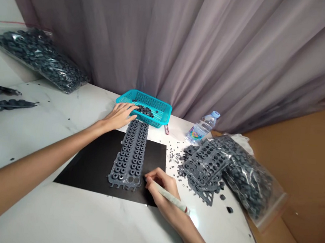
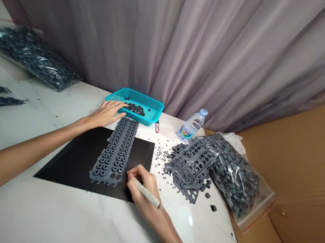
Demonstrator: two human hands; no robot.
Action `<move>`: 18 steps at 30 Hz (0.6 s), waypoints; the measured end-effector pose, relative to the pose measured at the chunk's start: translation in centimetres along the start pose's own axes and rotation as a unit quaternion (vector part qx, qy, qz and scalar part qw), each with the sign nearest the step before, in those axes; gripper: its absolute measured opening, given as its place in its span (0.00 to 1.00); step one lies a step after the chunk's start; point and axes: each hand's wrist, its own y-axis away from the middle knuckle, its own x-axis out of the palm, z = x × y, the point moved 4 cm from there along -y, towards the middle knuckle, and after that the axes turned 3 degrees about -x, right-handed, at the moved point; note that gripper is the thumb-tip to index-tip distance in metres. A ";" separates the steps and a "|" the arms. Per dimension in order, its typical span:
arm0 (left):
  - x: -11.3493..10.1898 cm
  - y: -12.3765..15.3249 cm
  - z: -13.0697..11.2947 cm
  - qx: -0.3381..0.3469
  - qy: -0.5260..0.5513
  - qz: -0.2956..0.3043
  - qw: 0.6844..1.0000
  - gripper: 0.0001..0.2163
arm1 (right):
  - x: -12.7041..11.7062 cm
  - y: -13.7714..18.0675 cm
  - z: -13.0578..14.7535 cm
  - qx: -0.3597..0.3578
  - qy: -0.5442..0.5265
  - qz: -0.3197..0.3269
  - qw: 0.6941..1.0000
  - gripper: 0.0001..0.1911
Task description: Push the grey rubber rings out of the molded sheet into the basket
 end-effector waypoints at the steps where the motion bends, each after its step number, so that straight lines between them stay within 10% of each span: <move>1: 0.1 0.1 0.2 -0.001 -0.009 0.000 1.000 0.20 | 0.0 0.0 -0.1 0.001 -0.003 0.000 1.000 0.10; 18: 0.7 -0.3 -3.7 -0.006 -0.055 -0.047 0.997 0.15 | -0.1 0.1 -0.3 0.005 0.004 0.001 1.000 0.09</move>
